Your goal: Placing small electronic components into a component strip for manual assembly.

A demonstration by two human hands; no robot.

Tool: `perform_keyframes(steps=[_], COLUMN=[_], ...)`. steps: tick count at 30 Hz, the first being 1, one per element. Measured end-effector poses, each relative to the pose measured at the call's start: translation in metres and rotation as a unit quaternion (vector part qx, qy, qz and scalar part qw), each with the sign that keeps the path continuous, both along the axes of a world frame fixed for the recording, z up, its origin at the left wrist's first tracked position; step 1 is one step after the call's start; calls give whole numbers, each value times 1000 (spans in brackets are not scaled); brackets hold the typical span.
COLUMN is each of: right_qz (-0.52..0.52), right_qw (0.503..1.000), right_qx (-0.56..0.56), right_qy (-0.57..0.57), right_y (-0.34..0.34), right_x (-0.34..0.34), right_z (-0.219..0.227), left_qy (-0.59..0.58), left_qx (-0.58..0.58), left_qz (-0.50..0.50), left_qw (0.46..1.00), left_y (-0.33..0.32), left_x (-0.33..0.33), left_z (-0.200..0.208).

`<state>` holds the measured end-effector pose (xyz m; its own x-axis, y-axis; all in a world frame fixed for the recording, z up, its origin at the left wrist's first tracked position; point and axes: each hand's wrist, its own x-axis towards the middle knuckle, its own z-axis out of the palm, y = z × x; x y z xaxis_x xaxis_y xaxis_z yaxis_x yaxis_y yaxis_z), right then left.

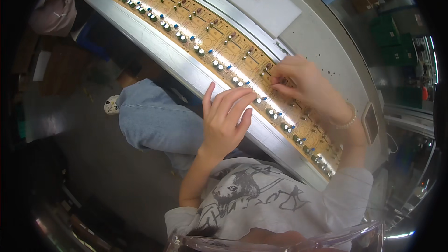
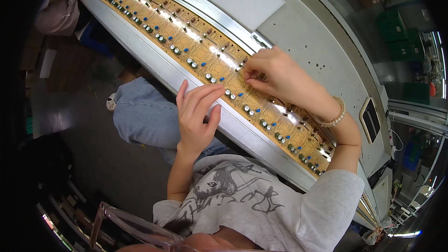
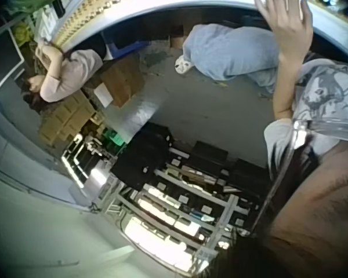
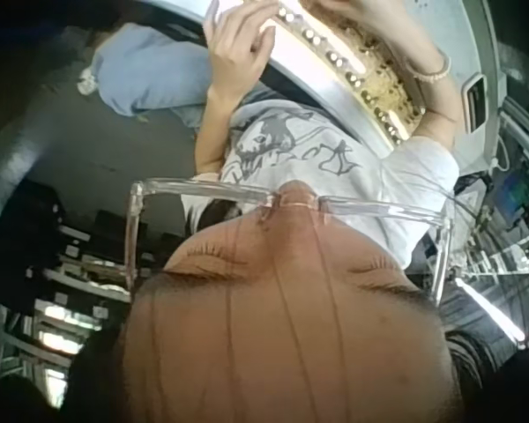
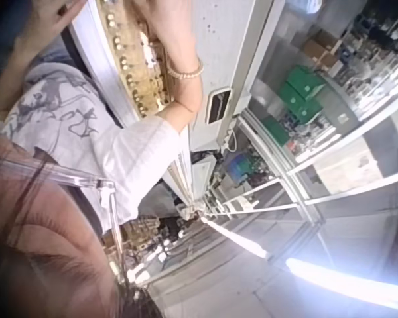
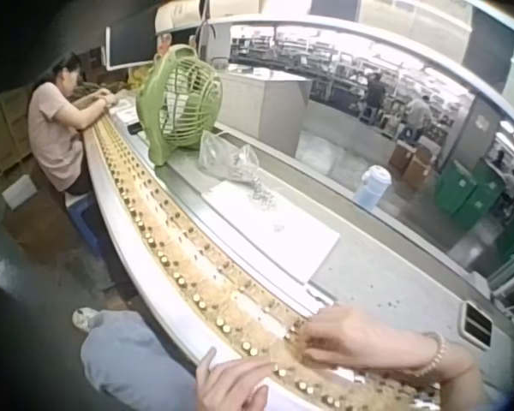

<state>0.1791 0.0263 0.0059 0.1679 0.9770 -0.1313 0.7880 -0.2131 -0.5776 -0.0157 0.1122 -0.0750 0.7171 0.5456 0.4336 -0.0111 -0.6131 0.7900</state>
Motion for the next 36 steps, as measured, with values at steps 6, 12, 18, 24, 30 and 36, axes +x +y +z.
perform_keyframes(steps=[6, 12, 18, 24, 30, 36], right_qz=[-1, 26, -41, -124, -9, 79], right_qw=[990, 983, 972, 940, 972, 992], right_qx=[74, 130, 112, 63, 140, 103], right_qy=[119, 126, 202, 311, 188, 2], right_y=[-2, -5, -4, -7, -8, -9], right_x=[-2, -1, -8, -14, -6, 30], right_z=[7, 1, 5, 4, -5, -5], left_qy=[-24, -26, -51, -82, -87, -127], left_qx=[-8, 3, -19, -45, -11, -124], left_qz=[-26, -35, -15, 9, 16, 41], left_qw=[999, 999, 998, 996, 996, 983], left_y=[1, 0, -3, -9, -10, -11], left_x=[21, 30, 32, 34, 37, 33], left_z=[12, 15, 14, 15, 10, 1])
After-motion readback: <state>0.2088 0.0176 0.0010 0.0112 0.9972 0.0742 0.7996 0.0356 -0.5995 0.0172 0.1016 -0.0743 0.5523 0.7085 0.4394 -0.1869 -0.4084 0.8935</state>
